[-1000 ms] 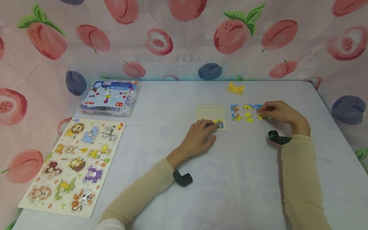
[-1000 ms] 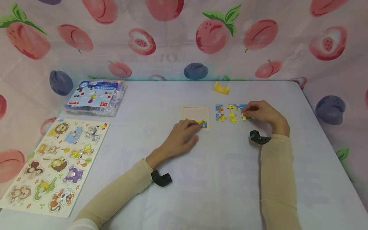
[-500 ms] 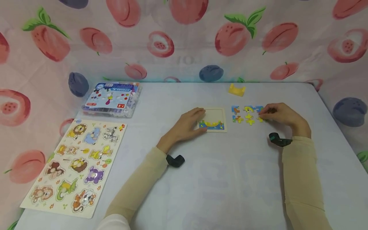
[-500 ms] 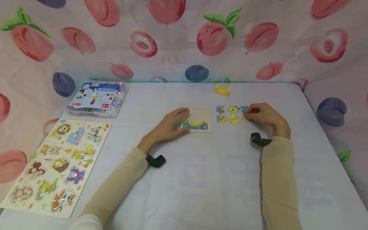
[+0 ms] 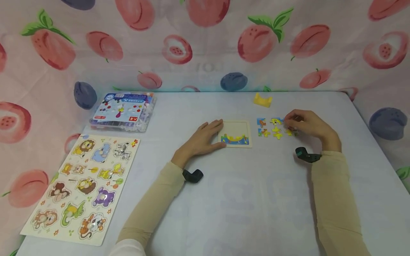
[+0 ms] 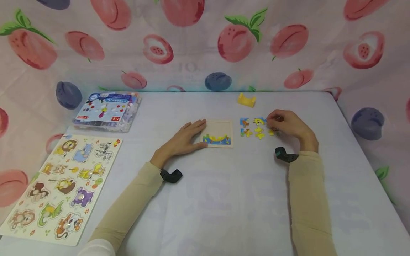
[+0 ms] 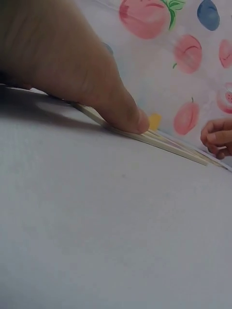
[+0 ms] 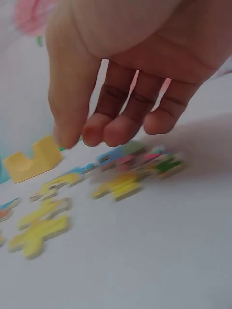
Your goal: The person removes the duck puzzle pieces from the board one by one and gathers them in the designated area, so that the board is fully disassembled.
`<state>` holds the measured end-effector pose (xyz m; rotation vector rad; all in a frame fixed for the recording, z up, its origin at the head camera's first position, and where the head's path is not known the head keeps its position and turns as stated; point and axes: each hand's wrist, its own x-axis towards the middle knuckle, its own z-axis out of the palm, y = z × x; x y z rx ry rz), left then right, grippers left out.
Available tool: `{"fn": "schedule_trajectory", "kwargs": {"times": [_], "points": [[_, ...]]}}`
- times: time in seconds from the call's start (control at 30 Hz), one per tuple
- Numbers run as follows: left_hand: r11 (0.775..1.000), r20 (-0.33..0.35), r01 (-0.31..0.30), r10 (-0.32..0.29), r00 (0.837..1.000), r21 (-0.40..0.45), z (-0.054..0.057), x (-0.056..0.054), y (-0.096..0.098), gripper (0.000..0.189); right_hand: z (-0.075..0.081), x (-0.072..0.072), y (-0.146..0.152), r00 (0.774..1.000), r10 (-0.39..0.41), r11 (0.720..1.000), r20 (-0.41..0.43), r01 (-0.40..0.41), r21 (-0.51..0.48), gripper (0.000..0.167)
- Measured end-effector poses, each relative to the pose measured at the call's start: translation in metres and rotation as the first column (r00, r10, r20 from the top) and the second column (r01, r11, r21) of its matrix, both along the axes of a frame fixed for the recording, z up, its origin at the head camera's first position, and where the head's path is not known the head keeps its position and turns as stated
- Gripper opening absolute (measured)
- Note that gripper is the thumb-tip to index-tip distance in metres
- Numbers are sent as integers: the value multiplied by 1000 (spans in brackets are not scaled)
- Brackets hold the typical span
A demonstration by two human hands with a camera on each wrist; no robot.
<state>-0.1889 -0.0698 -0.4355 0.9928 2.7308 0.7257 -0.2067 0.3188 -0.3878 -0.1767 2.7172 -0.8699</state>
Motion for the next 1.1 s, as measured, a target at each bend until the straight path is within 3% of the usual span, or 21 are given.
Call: {"fn": "schedule_trajectory", "kwargs": {"times": [0.23, 0.47, 0.73, 0.97, 1.1], "points": [[1000, -41, 5, -5, 999, 0, -2, 1, 0, 74, 5, -2, -32, 996, 62, 996, -57, -65, -58, 24], [1000, -64, 27, -27, 998, 3, -4, 0, -1, 68, 5, -4, -67, 984, 167, 979, -59, -173, -112, 20], [998, -67, 38, -35, 997, 42, -3, 1, -2, 63, -3, -5, -98, 936, 324, 927, -138, -343, -150, 15], [998, -88, 47, -44, 995, 33, -3, 0, -2, 67, -9, -3, -123, 896, 430, 873, -109, -443, -205, 17], [999, -96, 48, -46, 994, 24, -4, 0, -3, 68, -11, 1, -134, 882, 461, 859, -103, -472, -196, 21]]}}
